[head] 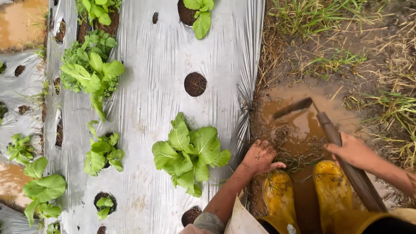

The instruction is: Digging a trench and removing weeds from a muddy path between vegetable rows using a hoe and hands.

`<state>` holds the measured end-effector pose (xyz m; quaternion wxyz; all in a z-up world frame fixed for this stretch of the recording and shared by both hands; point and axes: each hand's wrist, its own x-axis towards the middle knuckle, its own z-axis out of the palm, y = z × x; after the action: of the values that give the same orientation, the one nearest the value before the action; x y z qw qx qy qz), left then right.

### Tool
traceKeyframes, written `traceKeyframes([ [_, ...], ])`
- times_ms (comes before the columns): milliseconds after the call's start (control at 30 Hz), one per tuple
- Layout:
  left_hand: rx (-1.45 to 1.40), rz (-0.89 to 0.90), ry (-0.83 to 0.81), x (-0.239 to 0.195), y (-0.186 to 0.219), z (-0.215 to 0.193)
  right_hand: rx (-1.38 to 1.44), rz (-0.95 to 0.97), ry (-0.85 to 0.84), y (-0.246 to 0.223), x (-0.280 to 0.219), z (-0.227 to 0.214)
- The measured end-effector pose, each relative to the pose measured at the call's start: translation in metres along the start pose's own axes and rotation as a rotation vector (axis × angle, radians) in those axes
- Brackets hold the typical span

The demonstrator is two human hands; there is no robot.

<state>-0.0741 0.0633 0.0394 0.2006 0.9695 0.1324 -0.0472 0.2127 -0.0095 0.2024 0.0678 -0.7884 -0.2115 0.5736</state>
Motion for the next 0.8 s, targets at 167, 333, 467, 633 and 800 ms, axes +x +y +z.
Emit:
traceKeyframes([
  [167, -0.013, 0.235, -0.118, 0.029, 0.031, 0.005, 0.035, 0.086, -0.117, 0.019, -0.006, -0.012],
  [333, -0.119, 0.093, -0.399, 0.04, 0.028, 0.005, 0.062, 0.104, 0.079, 0.026, -0.036, -0.037],
  [467, -0.035, -0.056, -0.676, 0.069, 0.029, -0.011, -0.016, 0.271, 0.027, 0.073, -0.054, -0.029],
  [633, 0.149, -0.157, -1.157, 0.135, 0.072, -0.02, -0.059, 0.195, -0.12, 0.12, -0.071, -0.041],
  [800, 0.124, 0.016, -0.918, 0.166, 0.098, -0.042, 0.337, 0.143, 0.06, 0.157, -0.066, -0.048],
])
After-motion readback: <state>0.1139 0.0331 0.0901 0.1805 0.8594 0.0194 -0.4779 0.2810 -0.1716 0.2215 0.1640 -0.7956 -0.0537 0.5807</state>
